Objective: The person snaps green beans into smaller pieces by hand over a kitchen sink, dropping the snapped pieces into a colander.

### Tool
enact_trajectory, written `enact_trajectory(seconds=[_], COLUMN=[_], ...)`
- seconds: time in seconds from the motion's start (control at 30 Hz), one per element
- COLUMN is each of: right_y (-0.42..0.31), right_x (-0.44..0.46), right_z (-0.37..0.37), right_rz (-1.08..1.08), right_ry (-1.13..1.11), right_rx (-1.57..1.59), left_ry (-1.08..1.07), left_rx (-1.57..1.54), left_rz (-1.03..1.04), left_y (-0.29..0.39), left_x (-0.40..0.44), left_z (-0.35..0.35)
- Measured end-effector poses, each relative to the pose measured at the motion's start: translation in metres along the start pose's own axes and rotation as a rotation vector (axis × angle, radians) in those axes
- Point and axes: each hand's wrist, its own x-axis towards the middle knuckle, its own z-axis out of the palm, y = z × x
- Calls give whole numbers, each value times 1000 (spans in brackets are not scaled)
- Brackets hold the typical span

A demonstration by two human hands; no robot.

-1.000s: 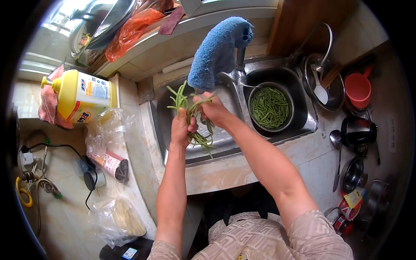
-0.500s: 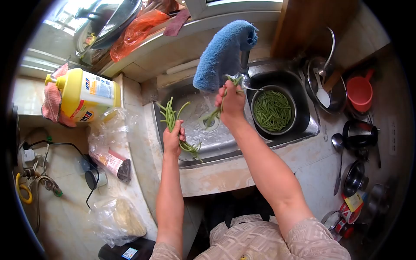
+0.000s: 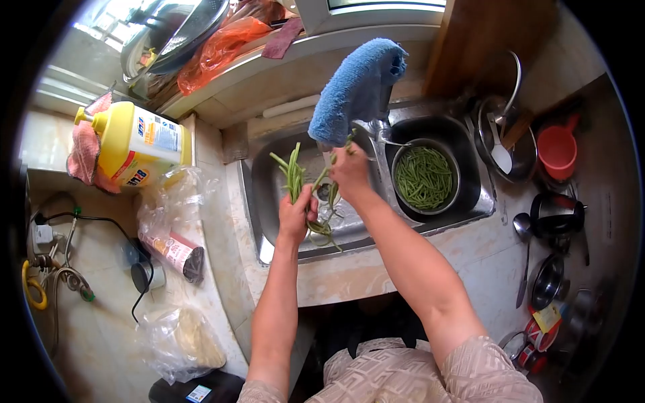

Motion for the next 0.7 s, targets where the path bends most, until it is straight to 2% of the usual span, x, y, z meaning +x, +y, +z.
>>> enact_trajectory(seconds=[0.03,0.13,0.23,0.27,0.33,0.37,0.47,0.57,0.67,0.7], right_y=[-9,-35,-42,-40,-32,-23,-8,-18,-23,-23], right_x=[3,-8,0,-1,-11,-12,-18,-24,-24,-25], right_z=[0,7,5,7,6,13,23,29,24,22], right_rz=[-66,53,-120,-112,-92,72,-10,165,100,83], right_ry=[6,5,40,-44,-199,-161,-225,-411,-338,-301], right_rx=[-138,-20,25,-62,-244,-296,-439,-541,-374,-405], left_ry=[51,78,132,137,80,38,-105,-225,-164,-143], left_rx=[-25,-25,-62,-70,-78,-111,-143,-77,-63,-103], left_rz=[-42,-62,-45,-40,-16,4,25,33,9,-15], left_y=[-5,-17,-20,-19,-6,0,4,-1,9,10], left_x=[-2,-6,-5,-3,-3,-3,6,16,7,6], left_z=[-7,-35,-49,-51,-38,-28,-12,-7,3,3])
